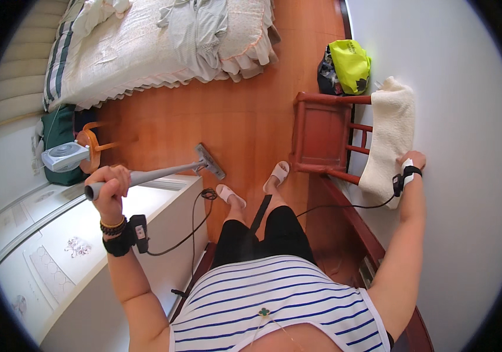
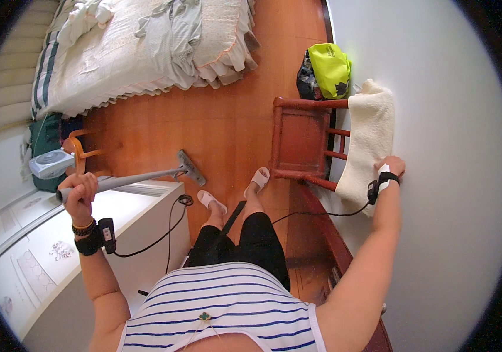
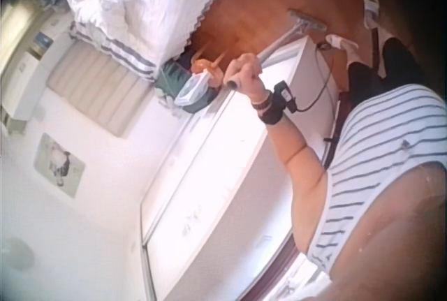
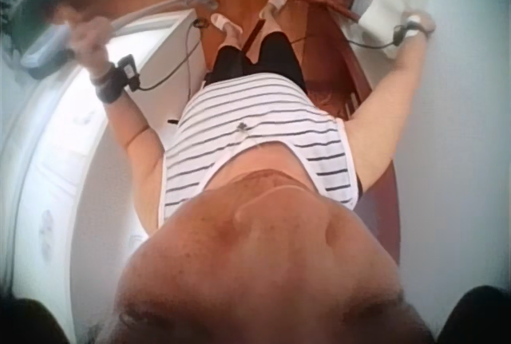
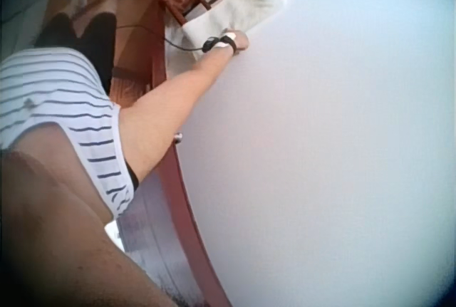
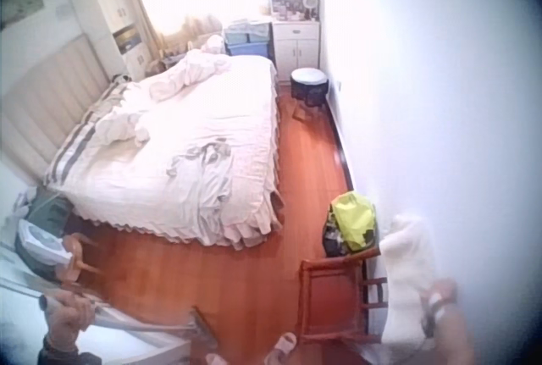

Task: The person cleans the floor using a squeegee tool. They first pull water from a bucket and wipe the bathroom floor around a squat toilet, then move into a bedroom area to wipe the wooden floor surface, moving items like a towel and a fan aside to reach the edges, and finally return to the bathroom to finish wiping the area around the drain.

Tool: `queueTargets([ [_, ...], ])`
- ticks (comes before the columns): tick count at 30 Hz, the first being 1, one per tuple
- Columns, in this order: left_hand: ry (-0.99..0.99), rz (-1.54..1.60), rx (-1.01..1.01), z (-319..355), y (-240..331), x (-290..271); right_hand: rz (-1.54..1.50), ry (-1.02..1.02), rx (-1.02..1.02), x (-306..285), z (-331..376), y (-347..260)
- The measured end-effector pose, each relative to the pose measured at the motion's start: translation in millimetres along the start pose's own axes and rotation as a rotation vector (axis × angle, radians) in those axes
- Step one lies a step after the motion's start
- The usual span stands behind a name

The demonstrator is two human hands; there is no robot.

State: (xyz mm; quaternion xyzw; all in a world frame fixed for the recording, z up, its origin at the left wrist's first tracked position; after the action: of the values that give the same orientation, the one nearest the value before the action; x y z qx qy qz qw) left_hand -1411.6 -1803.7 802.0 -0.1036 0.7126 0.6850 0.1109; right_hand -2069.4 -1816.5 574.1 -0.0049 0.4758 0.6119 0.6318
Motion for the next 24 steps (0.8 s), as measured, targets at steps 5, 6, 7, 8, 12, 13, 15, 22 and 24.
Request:
queueTargets([
  [5,0.094,0.085,0.102,-2,52,13,-0.296,0.338,-0.570,-23,17,-80],
  [6,0.120,0.090,0.122,0,72,18,-0.454,0.300,-0.776,-68,91,-125],
  [7,0.135,0.109,0.155,-2,96,25,-0.471,0.297,-0.976,-69,121,-173],
  [8,0.106,0.137,0.187,-2,113,29,-0.672,0.322,-1.207,-92,182,-209],
  [12,0.028,0.235,0.274,-1,126,34,-1.320,0.368,-1.674,-139,331,-340],
  [13,-0.001,0.253,0.310,3,121,29,-1.563,0.204,-1.563,-138,342,-370],
  [15,0.003,0.284,0.328,0,93,14,-1.505,0.190,-1.444,-153,317,-405],
  [22,-0.046,0.191,0.207,-3,-44,-8,-0.945,0.469,-1.488,-122,208,-486],
  [24,-0.154,0.258,0.162,3,-49,-35,-0.950,0.445,-1.410,-112,229,-504],
])
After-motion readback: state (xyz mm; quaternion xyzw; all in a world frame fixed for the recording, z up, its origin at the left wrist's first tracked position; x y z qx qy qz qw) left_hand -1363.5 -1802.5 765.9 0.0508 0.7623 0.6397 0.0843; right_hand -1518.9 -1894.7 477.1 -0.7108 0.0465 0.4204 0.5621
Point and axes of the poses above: each hand's wrist, its own z-axis away from the middle knuckle, its own x-axis out of the palm, y = z × x, the point moved 5 cm from there along -z, towards the middle knuckle, and after that the axes turned 8 degrees about -z, right-handed, at the moved point
